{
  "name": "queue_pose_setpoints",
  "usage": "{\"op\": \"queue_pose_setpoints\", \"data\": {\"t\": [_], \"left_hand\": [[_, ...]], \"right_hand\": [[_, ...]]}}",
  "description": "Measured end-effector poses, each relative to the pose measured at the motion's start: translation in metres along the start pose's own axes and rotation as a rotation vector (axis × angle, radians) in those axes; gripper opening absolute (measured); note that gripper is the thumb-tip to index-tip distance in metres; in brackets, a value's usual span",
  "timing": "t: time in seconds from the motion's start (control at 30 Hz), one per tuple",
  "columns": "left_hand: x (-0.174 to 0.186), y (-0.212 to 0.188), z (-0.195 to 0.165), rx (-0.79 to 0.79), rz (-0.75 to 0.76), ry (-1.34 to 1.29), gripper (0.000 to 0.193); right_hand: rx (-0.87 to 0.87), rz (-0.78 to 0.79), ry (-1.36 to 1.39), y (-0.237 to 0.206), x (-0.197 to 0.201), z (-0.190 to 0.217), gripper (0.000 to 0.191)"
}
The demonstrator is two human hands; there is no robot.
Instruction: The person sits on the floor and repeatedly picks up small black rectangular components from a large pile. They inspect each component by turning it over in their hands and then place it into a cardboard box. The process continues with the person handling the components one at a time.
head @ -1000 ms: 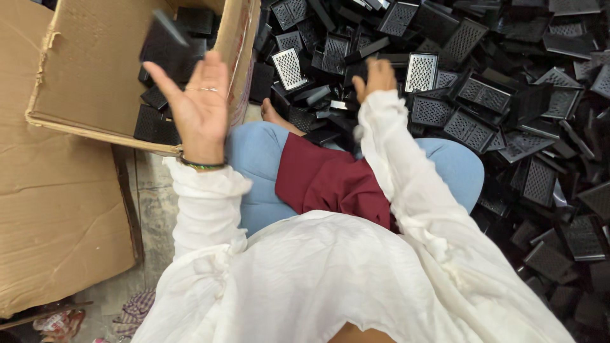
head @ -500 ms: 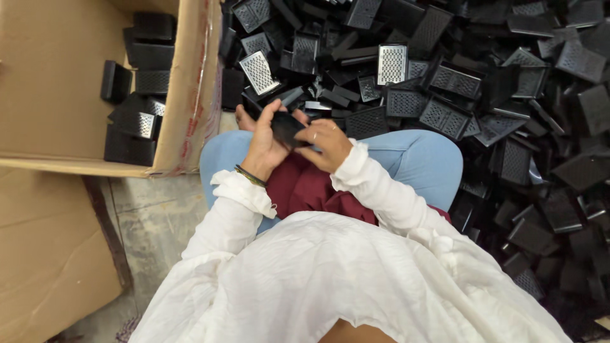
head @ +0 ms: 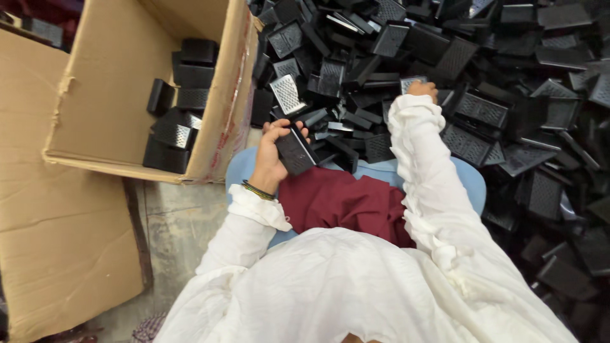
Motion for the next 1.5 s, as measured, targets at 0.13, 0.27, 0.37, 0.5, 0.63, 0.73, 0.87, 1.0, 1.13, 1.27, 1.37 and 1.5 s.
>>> {"op": "queue_pose_setpoints", "data": {"t": [0.13, 0.27, 0.37, 0.5, 0.63, 0.73, 0.87, 1.0, 1.13, 1.27, 1.37, 1.5], "left_hand": [[-0.001, 0.006, -0.001, 0.027, 0.082, 0.097, 0.024], [-0.018, 0.012, 0.009, -0.004, 0.136, 0.323, 0.018], [-0.034, 0.016, 0.021, 0.015, 0.108, 0.488, 0.025], [-0.055, 0.028, 0.032, -0.143, 0.212, 0.65, 0.024], [-0.059, 0.028, 0.039, -0.366, 0.086, 0.731, 0.022], [-0.056, 0.023, 0.04, -0.379, 0.027, 0.699, 0.032], [-0.05, 0.021, 0.025, -0.404, 0.119, 0.408, 0.066], [-0.05, 0.022, 0.017, -0.347, 0.066, 0.336, 0.081], [-0.059, 0.018, 0.021, -0.357, 0.12, 0.349, 0.084], [-0.066, 0.007, 0.024, -0.412, 0.159, 0.358, 0.076], [-0.07, -0.005, 0.027, -0.488, 0.193, 0.368, 0.052], [-0.072, -0.014, 0.027, -0.555, 0.252, 0.424, 0.054]], "right_hand": [[0.052, -0.069, 0.108, -0.003, 0.0, 0.0, 0.027], [0.336, -0.5, 0.567, -0.025, 0.02, -0.012, 0.019], [0.431, -0.098, 1.285, -0.065, 0.023, 0.0, 0.031], [0.419, 0.428, 1.636, -0.127, 0.014, 0.039, 0.036], [0.684, -0.058, 1.038, -0.161, 0.017, 0.075, 0.053], [0.737, -0.175, 0.814, -0.169, 0.023, 0.09, 0.066], [0.516, 0.171, 1.336, -0.176, 0.022, 0.097, 0.06], [0.525, 0.323, 1.45, -0.185, 0.016, 0.101, 0.059], [0.503, 0.324, 1.4, -0.19, 0.016, 0.102, 0.059], [0.467, 0.284, 1.399, -0.193, 0.02, 0.102, 0.061], [0.561, 0.2, 1.369, -0.197, 0.021, 0.103, 0.057], [0.644, 0.161, 1.412, -0.202, 0.016, 0.105, 0.058]]}}
Point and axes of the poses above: each hand's wrist, its own y-axis towards the middle knuckle, its own x-axis out of the back of the hand, z = x × y, the point moved 1 cm from there along y, towards the middle knuckle, and after that the axes turned 9 degrees about y, right-handed, at the moved point
